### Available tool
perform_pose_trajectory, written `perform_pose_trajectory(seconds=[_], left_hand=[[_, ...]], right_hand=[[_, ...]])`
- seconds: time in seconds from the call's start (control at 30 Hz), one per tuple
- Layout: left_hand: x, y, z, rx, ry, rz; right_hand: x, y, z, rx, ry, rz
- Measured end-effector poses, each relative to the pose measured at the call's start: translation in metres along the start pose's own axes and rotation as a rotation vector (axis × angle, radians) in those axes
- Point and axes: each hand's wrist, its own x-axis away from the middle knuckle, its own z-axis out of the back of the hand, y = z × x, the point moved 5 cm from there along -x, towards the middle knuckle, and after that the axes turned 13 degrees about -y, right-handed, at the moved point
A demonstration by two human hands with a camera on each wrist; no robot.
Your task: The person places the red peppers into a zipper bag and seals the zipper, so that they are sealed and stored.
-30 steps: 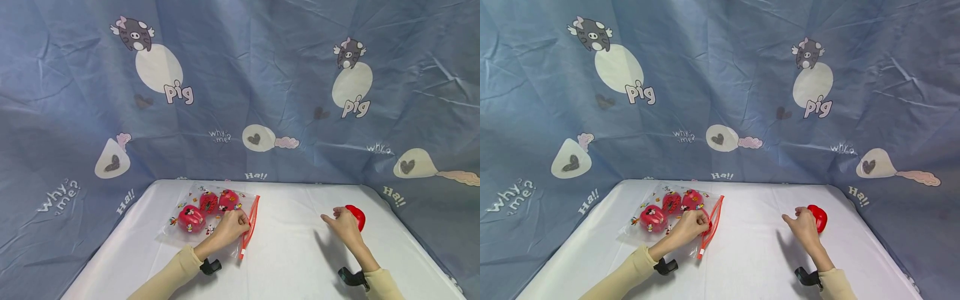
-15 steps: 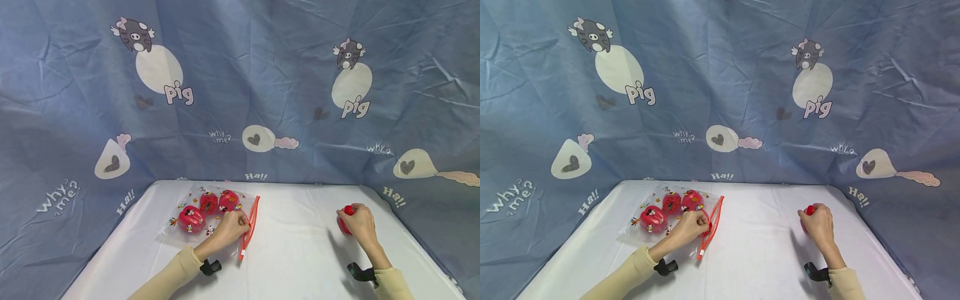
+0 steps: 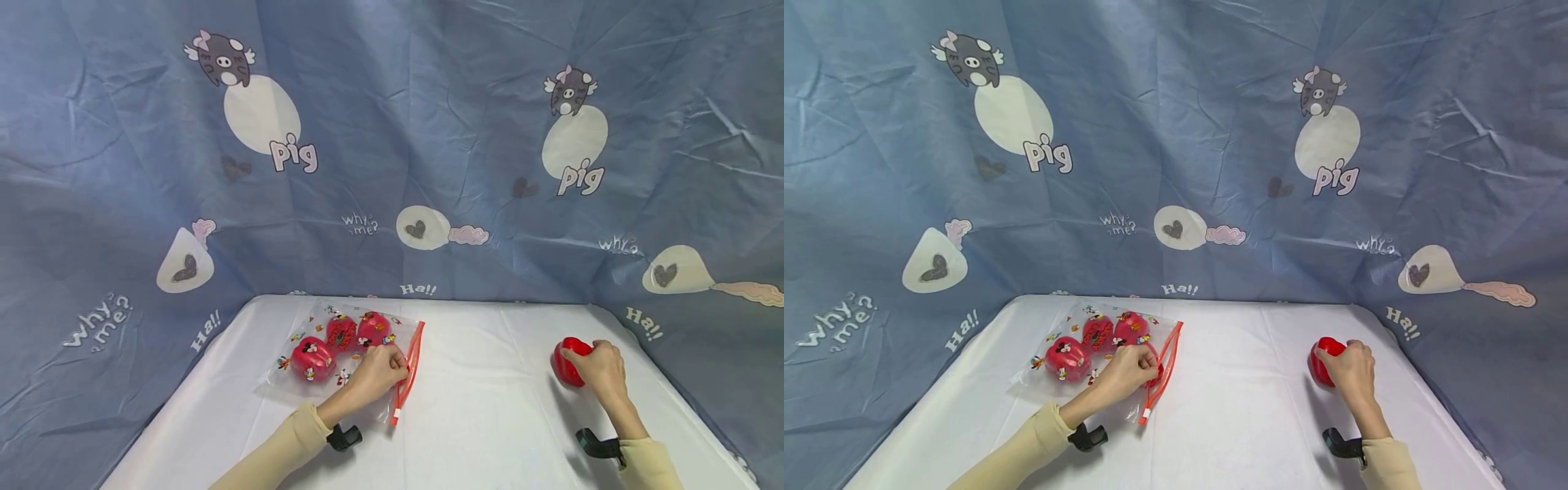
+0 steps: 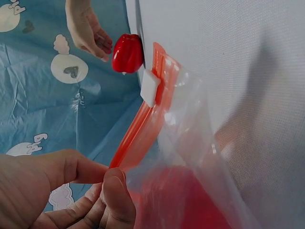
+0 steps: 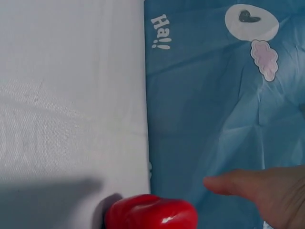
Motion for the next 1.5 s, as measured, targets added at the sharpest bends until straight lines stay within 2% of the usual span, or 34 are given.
perform_pose_trajectory(seconds=[0.2, 0.67, 1.13, 1.5], left_hand=[[0.001, -0.001, -0.001, 0.009, -0.002, -0.001], [0.000, 0.001, 0.001, 0.017, -0.008, -0.001], [0.001, 0.000, -0.001, 0.010, -0.001, -0.007], [0.001, 0.001, 0.000, 0.001, 0.007, -0.005]], right_hand=[[-0.002, 0.007, -0.001, 0.067, -0.030, -0.012], [-0.007, 0.012, -0.002, 0.091, -0.168, -0.025], [-0.008, 0.017, -0.012, 0.063, -0.126, -0.021], [-0.009, 0.016, -0.019, 0.025, -0.130, -0.005]])
